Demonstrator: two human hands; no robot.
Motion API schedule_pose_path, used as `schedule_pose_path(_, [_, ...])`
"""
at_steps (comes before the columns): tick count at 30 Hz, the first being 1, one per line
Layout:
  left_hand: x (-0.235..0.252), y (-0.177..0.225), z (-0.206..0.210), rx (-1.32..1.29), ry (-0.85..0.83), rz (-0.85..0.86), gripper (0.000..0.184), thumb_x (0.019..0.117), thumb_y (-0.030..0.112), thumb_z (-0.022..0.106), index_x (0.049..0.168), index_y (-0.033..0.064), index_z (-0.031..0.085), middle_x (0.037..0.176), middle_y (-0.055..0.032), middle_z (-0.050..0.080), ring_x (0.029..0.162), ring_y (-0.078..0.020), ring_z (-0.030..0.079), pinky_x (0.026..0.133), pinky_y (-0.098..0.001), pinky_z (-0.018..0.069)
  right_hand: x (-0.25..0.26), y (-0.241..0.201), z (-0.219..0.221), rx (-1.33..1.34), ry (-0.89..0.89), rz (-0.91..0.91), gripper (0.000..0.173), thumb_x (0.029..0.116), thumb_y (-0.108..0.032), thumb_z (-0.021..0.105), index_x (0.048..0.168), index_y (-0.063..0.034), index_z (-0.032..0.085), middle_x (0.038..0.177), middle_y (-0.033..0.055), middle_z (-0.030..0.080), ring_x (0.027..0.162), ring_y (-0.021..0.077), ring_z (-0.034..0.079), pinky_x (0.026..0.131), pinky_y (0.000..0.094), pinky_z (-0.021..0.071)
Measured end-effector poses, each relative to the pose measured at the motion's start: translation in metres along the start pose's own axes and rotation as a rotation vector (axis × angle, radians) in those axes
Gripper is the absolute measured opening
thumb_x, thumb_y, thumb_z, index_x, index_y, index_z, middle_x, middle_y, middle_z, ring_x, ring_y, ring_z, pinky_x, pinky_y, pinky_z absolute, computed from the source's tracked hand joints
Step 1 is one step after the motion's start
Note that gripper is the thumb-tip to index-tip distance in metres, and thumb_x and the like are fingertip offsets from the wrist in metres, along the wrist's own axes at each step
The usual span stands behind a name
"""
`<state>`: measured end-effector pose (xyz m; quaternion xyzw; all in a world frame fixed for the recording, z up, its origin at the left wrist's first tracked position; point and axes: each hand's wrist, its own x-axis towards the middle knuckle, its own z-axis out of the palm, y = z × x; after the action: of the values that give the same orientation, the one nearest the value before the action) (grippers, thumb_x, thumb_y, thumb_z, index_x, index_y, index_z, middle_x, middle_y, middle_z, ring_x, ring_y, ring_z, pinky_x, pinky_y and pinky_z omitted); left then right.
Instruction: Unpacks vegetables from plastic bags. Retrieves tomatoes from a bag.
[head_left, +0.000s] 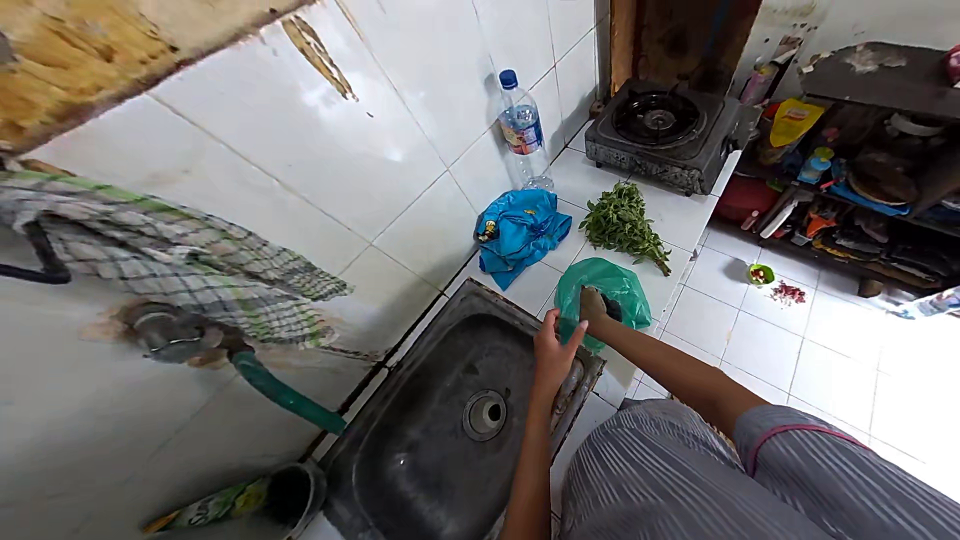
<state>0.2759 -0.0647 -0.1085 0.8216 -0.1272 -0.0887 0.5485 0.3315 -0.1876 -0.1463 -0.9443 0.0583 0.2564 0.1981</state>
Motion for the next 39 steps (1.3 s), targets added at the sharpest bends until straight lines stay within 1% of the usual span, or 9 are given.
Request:
schedule_pose_path(8, [-0.012,0.003,-0.004,0.08,0.073,0.082,0.031,0.0997,0.012,0.062,0.118,-0.0124,0.064,0.102,-0.0238,0.07,0.094,-0.0226,0.069,0.087,-0.0375,0.055,-0.074,0.028,-0.016,0.253,-0.064,-0.164,0.063,0.0873,-0.025,0.079,0.142,-0.0075,0.054,0.15,0.0344,0.039,0.122,0.0515,0.055,0.095,0.0666,0.0469])
schedule_pose_path(12, [-0.016,0.008,-0.001,0.067,0.074,0.076,0.032,0.0993,0.012,0.062,0.121,-0.0121,0.063,0.105,-0.0234,0.07,0.097,-0.0207,0.07,0.089,-0.0355,0.0552,-0.129,0.086,-0.028,0.907,-0.06,-0.524,0.05,0.0851,-0.014,0.067,0.131,0.0027,0.056,0.131,0.0184,0.057,0.116,0.0216,0.058,0.097,0.0399,0.0495])
schedule_pose_path(15, [-0.015,0.016,0.005,0.051,0.034,0.067,0.039,0.0995,0.014,0.062,0.128,-0.0128,0.058,0.108,-0.0242,0.07,0.098,-0.0196,0.069,0.089,-0.034,0.0552,-0.142,0.137,-0.019,1.412,-0.103,-0.672,0.05,0.0821,-0.042,0.07,0.124,-0.0178,0.059,0.113,-0.0029,0.069,0.101,0.007,0.067,0.085,0.0291,0.0571])
schedule_pose_path(18, [-0.011,0.022,0.013,0.08,0.043,0.059,0.042,0.099,0.02,0.062,0.128,-0.0097,0.059,0.108,-0.0211,0.069,0.097,-0.0166,0.068,0.087,-0.0325,0.0552,-0.156,0.169,-0.01,1.807,-0.053,-0.742,0.049,0.082,-0.05,0.07,0.126,-0.0301,0.063,0.109,0.0017,0.072,0.075,0.008,0.068,0.054,0.0203,0.0528])
schedule_pose_path(22, [-0.009,0.02,0.022,0.062,0.311,0.078,0.062,0.0997,0.026,0.06,0.141,-0.0154,0.041,0.135,-0.0367,0.051,0.122,-0.0397,0.054,0.103,-0.0486,0.0458,-0.175,0.195,0.013,2.304,0.194,-0.615,0.054,0.0947,-0.043,0.056,0.145,-0.0238,0.05,0.133,0.0165,0.065,0.076,0.0157,0.07,0.05,0.0197,0.0501])
schedule_pose_path(28, [-0.054,0.006,0.049,0.125,0.736,0.424,0.026,0.1013,0.011,0.054,0.112,-0.012,0.047,0.11,-0.0124,0.053,0.103,-0.0056,0.05,0.091,-0.0213,0.0417,-0.183,0.237,0.063,2.674,0.384,-0.175,0.049,0.1044,-0.039,0.03,0.142,-0.0107,0.046,0.117,0.0212,0.067,0.073,0.0217,0.071,0.052,0.0262,0.056])
schedule_pose_path(35, [-0.127,-0.028,0.147,0.348,0.176,0.416,0.014,0.0914,0.01,0.054,0.09,-0.0038,0.058,0.085,-0.0137,0.06,0.081,-0.0108,0.059,0.077,-0.0169,0.0496,-0.179,0.29,0.064,2.654,0.49,0.116,0.042,0.1109,-0.033,0.028,0.143,-0.013,0.047,0.11,0.0142,0.069,0.075,0.0192,0.071,0.055,0.0279,0.0583])
schedule_pose_path(37, [-0.118,-0.025,0.169,0.417,-0.138,0.169,0.026,0.0921,0.005,0.055,0.108,-0.0141,0.061,0.092,-0.0241,0.065,0.079,-0.0263,0.065,0.073,-0.0352,0.0564,-0.173,0.315,0.051,2.645,0.466,0.179,0.044,0.1119,-0.035,0.027,0.137,-0.0083,0.051,0.102,0.0124,0.069,0.072,0.0175,0.07,0.058,0.0278,0.0593])
schedule_pose_path(39, [-0.096,-0.011,0.188,0.475,-0.529,-0.244,0.042,0.1004,0.008,0.055,0.134,-0.0177,0.049,0.118,-0.0357,0.062,0.107,-0.046,0.065,0.096,-0.0557,0.0517,-0.167,0.347,0.036,2.638,0.425,0.173,0.047,0.1125,-0.038,0.025,0.135,-0.0061,0.052,0.097,0.0114,0.069,0.072,0.0169,0.07,0.061,0.0282,0.0601])
